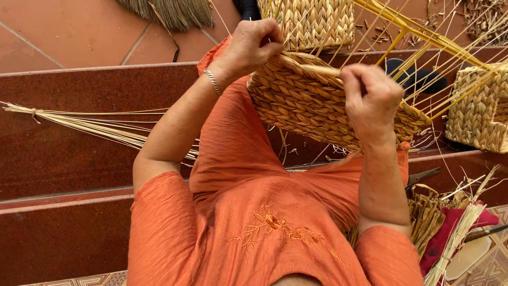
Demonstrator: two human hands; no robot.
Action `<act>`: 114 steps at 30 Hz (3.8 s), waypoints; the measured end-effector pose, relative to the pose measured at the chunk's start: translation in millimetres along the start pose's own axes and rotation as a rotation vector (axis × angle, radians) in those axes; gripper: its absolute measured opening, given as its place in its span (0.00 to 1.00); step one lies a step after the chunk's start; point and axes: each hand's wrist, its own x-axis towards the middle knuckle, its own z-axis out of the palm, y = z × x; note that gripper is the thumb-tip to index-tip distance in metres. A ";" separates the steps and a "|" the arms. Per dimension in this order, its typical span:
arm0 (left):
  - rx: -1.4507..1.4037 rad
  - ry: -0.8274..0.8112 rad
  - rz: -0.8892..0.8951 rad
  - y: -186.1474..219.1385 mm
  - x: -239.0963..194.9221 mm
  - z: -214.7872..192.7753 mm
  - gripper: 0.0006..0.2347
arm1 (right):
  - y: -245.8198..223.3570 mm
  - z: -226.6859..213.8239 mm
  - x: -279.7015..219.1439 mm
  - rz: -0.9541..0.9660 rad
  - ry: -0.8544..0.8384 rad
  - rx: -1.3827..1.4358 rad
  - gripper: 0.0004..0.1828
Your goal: The person weaves a basket by hand, interlacing dried palm fronds through a vertical frame. They repeatedly pull and tighten strands to build up the basket's side walls.
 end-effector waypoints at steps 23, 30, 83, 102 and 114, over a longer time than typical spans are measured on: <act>0.438 0.118 0.322 -19.8 -10.0 38.5 0.08 | 10.5 -13.4 86.6 0.188 -0.613 -0.543 0.17; 0.354 0.048 0.286 -13.0 -12.3 23.8 0.05 | 52.8 -8.7 75.2 0.263 -0.661 -0.318 0.14; 0.342 -0.148 0.035 16.5 3.7 43.9 0.11 | 34.8 -19.6 74.2 0.106 -0.640 -0.366 0.07; 0.429 -0.038 0.246 -8.7 -7.0 36.9 0.07 | 58.3 108.0 18.0 -0.146 -0.131 -0.363 0.23; 0.779 0.217 0.356 -35.1 24.4 91.4 0.14 | -5.6 35.8 -10.9 -0.370 0.102 -0.376 0.15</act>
